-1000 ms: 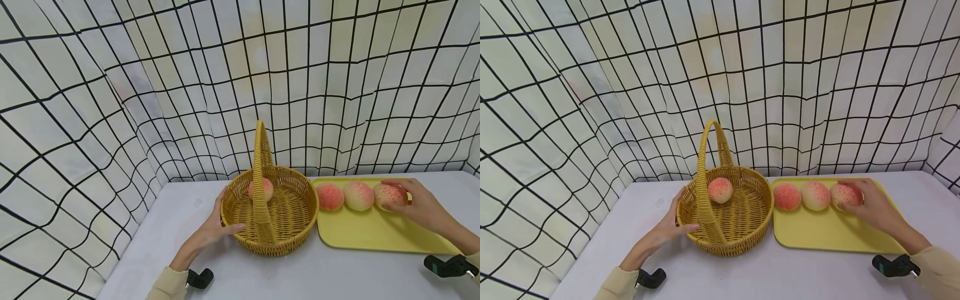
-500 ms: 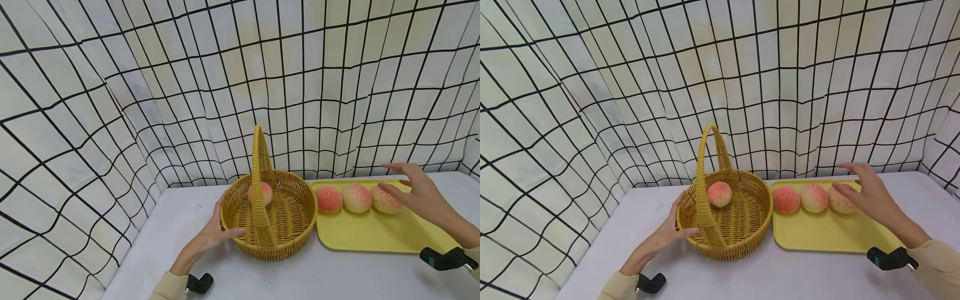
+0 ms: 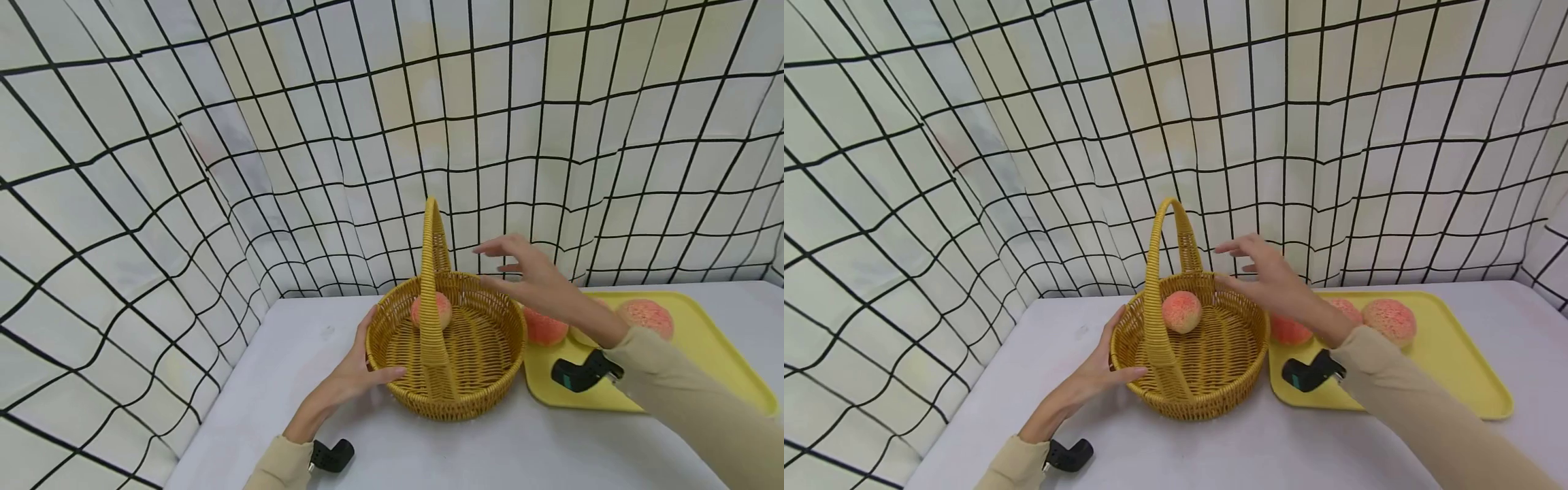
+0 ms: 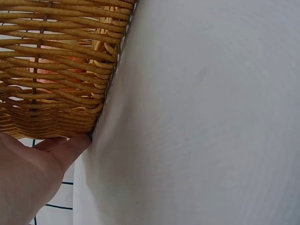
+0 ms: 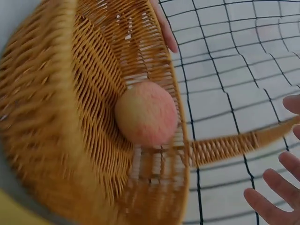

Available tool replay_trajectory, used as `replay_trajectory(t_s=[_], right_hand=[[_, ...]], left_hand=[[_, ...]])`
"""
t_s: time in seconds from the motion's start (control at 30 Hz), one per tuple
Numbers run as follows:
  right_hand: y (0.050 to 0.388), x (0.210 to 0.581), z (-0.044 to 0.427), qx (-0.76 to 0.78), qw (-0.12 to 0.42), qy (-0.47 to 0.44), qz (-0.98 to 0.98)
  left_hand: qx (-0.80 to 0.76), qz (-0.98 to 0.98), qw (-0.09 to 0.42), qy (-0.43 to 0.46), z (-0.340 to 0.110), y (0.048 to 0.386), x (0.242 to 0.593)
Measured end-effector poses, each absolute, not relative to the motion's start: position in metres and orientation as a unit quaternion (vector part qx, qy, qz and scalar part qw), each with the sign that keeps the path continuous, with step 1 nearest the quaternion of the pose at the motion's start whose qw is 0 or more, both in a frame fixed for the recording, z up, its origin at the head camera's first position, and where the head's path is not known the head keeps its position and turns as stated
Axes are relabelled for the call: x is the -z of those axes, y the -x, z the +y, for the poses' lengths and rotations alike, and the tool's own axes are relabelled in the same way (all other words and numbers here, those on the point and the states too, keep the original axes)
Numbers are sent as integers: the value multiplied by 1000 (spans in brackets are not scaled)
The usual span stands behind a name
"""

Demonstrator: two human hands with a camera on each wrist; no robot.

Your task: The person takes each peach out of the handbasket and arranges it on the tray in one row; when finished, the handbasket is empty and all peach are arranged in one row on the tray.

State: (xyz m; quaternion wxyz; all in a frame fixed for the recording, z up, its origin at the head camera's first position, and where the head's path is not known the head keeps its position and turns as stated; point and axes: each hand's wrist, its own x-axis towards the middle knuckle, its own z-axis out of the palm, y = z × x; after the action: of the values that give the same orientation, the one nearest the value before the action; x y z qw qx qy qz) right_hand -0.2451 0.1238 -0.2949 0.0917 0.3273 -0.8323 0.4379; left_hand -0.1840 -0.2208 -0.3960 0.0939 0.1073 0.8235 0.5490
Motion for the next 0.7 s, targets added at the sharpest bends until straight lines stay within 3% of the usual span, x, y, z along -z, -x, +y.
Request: replay_trajectory(t_s=[0.37,0.7], right_hand=[[281,330,66,-439,-29,-351,-827],[282,337,48,-392,-105,-383,-830]], left_hand=[[-557,817,104,-108,-214,183,394],[-554,822,95,-84,-217,180,394]])
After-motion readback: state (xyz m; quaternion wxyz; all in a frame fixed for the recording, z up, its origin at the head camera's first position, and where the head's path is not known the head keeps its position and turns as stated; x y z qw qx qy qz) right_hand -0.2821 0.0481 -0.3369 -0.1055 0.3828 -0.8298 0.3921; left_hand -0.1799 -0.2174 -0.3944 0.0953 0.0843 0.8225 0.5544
